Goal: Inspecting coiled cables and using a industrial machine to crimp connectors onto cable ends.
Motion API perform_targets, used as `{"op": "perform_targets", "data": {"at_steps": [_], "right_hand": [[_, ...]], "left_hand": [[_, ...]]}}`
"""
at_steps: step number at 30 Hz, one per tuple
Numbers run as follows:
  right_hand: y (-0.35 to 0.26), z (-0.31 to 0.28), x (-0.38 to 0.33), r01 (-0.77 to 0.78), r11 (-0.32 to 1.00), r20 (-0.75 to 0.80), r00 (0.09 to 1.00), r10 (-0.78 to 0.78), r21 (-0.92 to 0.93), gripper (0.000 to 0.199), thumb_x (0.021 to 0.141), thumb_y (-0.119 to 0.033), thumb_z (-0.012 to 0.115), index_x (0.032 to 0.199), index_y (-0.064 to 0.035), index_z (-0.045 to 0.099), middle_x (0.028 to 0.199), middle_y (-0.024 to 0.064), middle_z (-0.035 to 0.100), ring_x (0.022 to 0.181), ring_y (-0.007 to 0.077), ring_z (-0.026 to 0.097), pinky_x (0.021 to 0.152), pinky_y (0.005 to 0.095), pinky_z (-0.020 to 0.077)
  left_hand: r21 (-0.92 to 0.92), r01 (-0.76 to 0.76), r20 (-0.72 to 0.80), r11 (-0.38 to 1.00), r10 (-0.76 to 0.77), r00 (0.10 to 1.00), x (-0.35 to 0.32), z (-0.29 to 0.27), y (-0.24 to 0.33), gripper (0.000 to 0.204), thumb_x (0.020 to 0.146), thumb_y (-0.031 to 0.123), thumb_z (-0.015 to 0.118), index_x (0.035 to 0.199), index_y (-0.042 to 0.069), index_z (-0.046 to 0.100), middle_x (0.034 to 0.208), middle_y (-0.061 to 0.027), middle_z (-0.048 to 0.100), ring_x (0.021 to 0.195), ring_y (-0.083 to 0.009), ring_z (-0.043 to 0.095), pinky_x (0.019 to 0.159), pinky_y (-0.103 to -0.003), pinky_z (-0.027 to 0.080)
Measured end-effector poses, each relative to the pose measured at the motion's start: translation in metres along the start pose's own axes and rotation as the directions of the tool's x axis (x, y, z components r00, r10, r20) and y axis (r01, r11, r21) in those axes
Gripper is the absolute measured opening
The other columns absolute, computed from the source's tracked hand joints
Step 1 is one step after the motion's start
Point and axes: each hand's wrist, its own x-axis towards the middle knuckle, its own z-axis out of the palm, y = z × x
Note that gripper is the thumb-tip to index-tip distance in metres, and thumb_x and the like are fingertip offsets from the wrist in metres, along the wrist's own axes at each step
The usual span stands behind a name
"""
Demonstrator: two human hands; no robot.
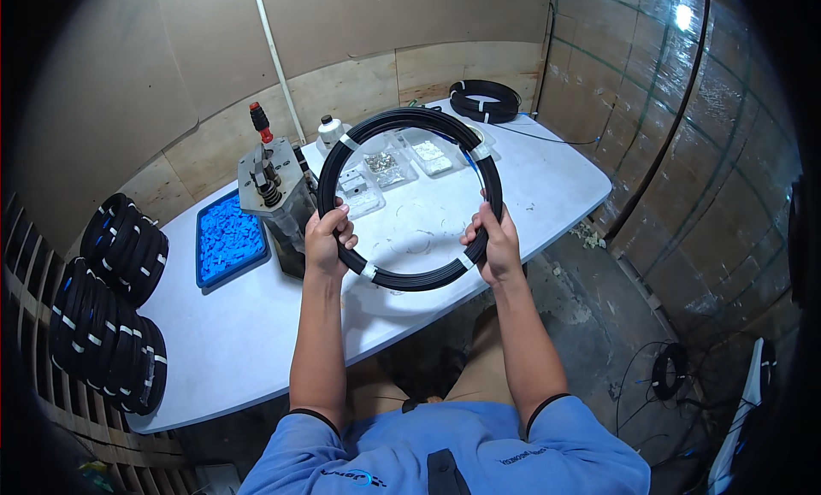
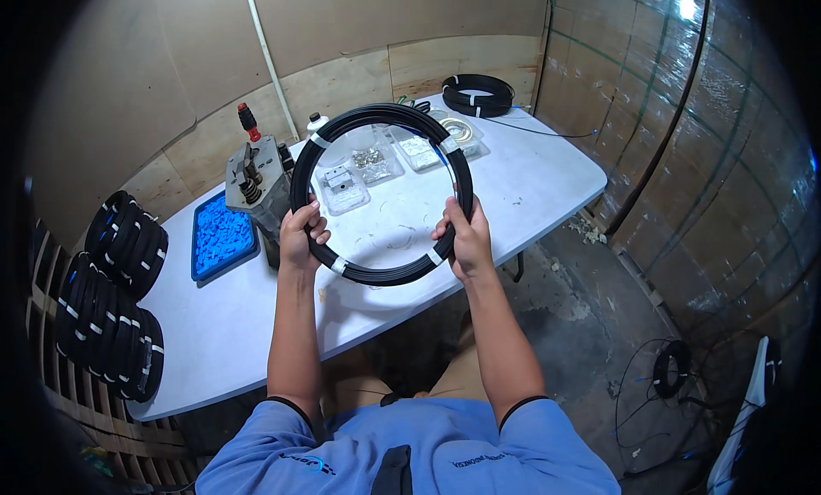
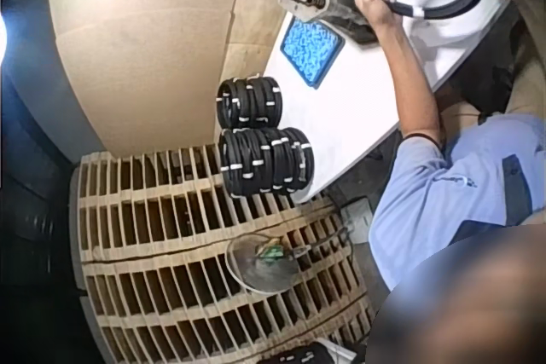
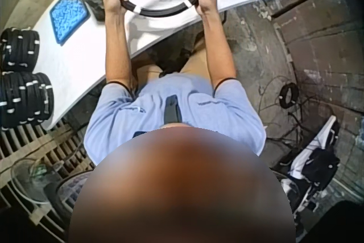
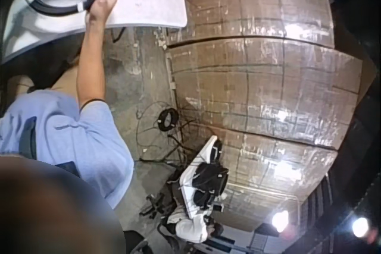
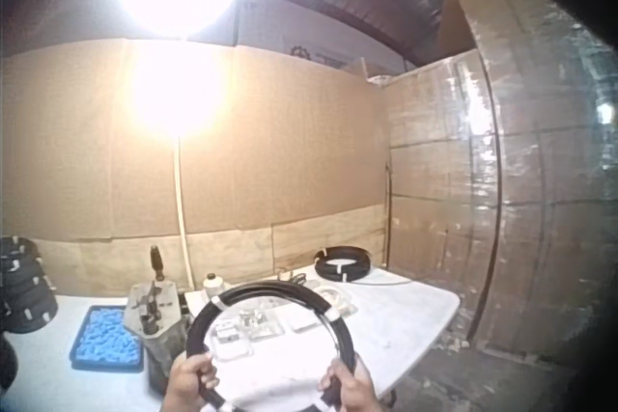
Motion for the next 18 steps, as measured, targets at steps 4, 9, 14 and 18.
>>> {"op": "perform_targets", "data": {"at_steps": [4,9,14,18], "right_hand": [[-0.011,0.016,-0.005,0.004,0.99,-0.066,0.998,-0.013,-0.143,0.038,0.101,-0.017,0.059,0.134,-0.0052,0.046,0.075,0.001,0.051,0.06,0.0104,0.053,0.058,0.0291,0.0497],[-0.021,0.013,0.006,-0.032,0.996,-0.07,0.997,0.026,-0.08,0.04,0.097,-0.011,0.058,0.134,-0.0043,0.046,0.074,-0.0013,0.046,0.058,0.0089,0.05,0.054,0.0281,0.0476],[-0.012,0.002,0.013,-0.074,0.997,-0.059,0.996,0.074,0.006,0.044,0.097,-0.012,0.057,0.138,-0.0049,0.045,0.077,-0.0012,0.046,0.059,0.0087,0.049,0.054,0.0279,0.0468],[-0.007,-0.002,0.013,-0.091,0.993,-0.068,0.993,0.096,0.069,0.044,0.097,-0.012,0.057,0.139,-0.0055,0.045,0.078,-0.0006,0.046,0.061,0.0092,0.048,0.055,0.0283,0.046]], "left_hand": [[-0.019,0.023,-0.016,1.0,-0.023,1.0,-0.004,-0.004,-0.003,0.015,0.09,0.011,0.065,0.102,0.01,0.054,0.068,0.0037,0.042,0.05,-0.0064,0.039,0.044,-0.023,0.034],[0.013,-0.031,-0.061,0.999,0.032,0.998,-0.018,0.016,-0.003,0.013,0.093,0.013,0.065,0.1,0.01,0.054,0.067,0.0035,0.042,0.051,-0.0064,0.039,0.045,-0.023,0.036],[0.107,-0.074,-0.083,0.991,0.083,0.993,-0.027,0.032,0.004,0.015,0.093,0.014,0.066,0.099,0.009,0.054,0.067,0.0034,0.043,0.05,-0.0066,0.04,0.045,-0.024,0.037],[0.184,-0.091,-0.082,0.979,0.107,0.991,-0.028,0.037,0.007,0.016,0.092,0.015,0.067,0.099,0.008,0.053,0.066,0.0036,0.043,0.049,-0.0069,0.04,0.045,-0.025,0.037]]}}
